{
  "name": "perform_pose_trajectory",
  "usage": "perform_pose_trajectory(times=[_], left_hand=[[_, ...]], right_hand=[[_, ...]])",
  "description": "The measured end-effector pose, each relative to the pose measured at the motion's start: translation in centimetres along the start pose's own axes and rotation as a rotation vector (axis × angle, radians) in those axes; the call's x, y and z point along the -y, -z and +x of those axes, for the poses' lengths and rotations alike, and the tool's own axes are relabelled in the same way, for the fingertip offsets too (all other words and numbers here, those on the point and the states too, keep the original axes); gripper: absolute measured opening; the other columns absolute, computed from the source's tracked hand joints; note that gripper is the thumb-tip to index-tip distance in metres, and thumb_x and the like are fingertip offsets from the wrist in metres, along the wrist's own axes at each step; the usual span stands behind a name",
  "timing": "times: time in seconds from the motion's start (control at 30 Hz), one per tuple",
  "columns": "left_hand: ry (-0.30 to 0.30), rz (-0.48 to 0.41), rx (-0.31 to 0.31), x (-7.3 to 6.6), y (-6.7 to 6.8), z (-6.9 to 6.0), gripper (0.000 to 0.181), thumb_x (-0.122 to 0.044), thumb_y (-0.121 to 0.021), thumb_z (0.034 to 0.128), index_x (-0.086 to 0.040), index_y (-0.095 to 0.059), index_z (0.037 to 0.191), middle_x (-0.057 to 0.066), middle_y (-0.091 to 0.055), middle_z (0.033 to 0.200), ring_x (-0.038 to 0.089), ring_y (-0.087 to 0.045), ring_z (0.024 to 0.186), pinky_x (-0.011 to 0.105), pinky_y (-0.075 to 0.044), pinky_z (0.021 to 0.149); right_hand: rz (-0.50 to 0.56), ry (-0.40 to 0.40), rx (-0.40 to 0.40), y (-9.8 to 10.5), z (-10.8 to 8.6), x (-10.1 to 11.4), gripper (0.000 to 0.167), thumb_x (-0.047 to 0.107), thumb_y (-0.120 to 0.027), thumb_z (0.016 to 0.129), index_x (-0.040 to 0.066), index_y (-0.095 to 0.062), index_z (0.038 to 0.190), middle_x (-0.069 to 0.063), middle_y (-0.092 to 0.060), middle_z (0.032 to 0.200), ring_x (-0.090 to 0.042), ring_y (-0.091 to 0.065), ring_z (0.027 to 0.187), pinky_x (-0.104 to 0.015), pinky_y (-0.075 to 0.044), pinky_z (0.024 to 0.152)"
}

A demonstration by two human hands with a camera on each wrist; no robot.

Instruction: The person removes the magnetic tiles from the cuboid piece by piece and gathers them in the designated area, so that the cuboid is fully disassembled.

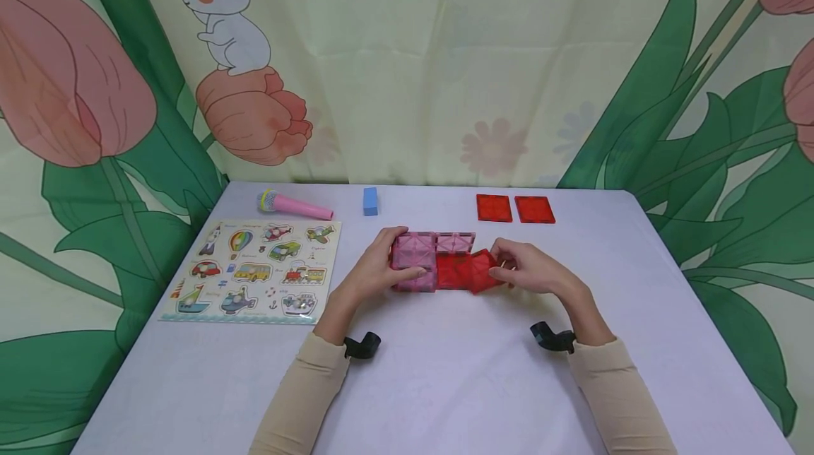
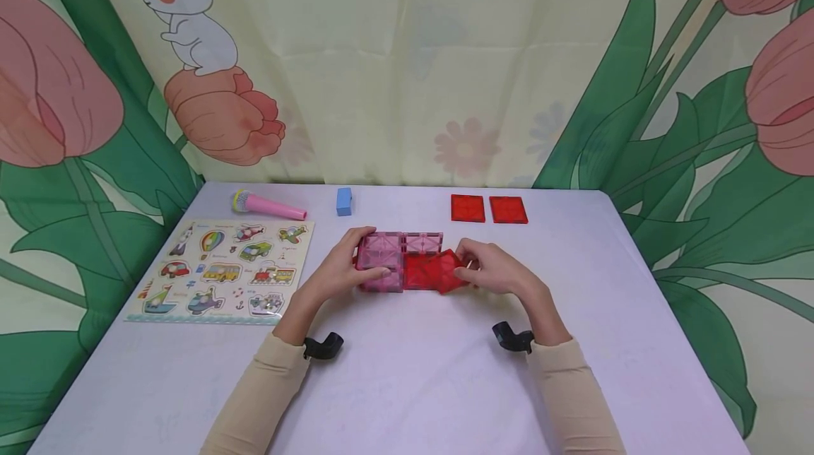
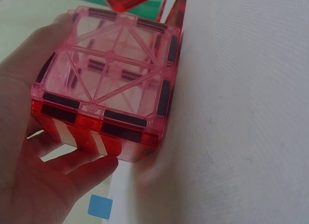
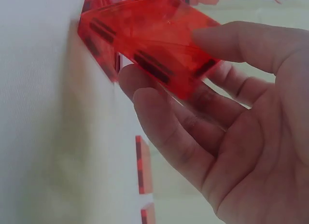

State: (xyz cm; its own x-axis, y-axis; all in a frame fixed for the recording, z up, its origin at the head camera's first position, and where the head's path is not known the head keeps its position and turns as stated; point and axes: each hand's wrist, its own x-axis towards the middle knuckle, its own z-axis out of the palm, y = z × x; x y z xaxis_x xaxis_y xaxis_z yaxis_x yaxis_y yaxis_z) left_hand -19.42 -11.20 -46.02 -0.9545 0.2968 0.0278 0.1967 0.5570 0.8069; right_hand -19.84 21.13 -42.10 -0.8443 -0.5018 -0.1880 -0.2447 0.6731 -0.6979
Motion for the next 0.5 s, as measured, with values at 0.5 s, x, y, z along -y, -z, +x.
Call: perform_pose_trajectory(times=[0.5], left_hand=[[0.0,-0.002,0.002,0.0,-0.1,0.0,0.095,-0.054,-0.081,0.0762,-0.018,-0.036,0.152,0.001,-0.043,0.149,0.024,-0.046,0.133,0.05,-0.047,0.11]], right_hand=[[0.196,-0.114,-0.122,1.6,-0.2,-2.1,0.039,0.01,-0.066,0.093,0.001,-0.047,0.125,-0.023,-0.06,0.115,-0.026,-0.069,0.085,-0.032,-0.062,0.072]])
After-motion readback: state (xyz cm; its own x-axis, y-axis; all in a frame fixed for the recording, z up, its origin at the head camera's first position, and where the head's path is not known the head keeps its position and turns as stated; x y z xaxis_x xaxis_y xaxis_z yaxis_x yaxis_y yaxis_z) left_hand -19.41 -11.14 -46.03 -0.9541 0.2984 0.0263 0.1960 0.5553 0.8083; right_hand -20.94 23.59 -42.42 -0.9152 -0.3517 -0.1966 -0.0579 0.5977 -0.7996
